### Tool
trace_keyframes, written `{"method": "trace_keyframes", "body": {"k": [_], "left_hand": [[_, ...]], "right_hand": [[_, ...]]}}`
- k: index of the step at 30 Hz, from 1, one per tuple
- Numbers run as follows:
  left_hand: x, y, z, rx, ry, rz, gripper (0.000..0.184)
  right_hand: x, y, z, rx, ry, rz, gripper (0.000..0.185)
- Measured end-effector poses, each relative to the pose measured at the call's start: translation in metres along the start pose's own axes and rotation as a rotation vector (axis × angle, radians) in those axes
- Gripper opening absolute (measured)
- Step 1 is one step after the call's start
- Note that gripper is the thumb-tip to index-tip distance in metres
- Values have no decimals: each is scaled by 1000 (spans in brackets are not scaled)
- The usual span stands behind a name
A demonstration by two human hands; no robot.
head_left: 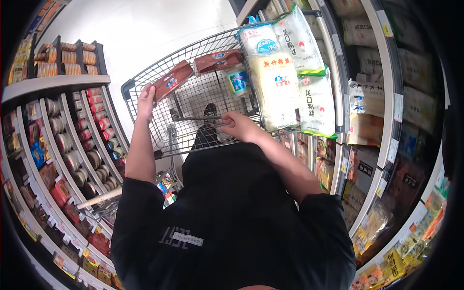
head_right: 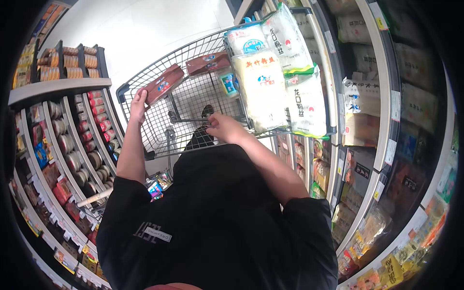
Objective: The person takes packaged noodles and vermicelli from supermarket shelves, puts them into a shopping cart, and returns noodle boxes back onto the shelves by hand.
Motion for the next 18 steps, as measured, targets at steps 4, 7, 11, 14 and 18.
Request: {"method": "trace_keyframes", "body": {"k": [4, 7, 11, 14, 18], "left_hand": [[6, -14, 15, -8, 96, -56, 60], [8, -26, 23, 42, 221, -46, 67], [13, -37, 25, 58, 317, -46, 71], [14, -39, 31, 81, 342, -14, 65], [-36, -75, 24, 318, 246, 47, 73]], "right_hand": [[2, 5, 2, 2, -9, 68, 51], [11, 5, 7, 7, -57, 75, 50], [26, 4, 15, 15, -118, 80, 50], [32, 4, 22, 34, -110, 68, 48], [24, 10, 21, 36, -97, 71, 48]]}}
Point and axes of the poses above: each hand's wrist, its own y-axis away from the middle knuckle, its own z-axis out of the palm, x = y × z, the point moved 4 cm from there along -y, towards the middle knuckle
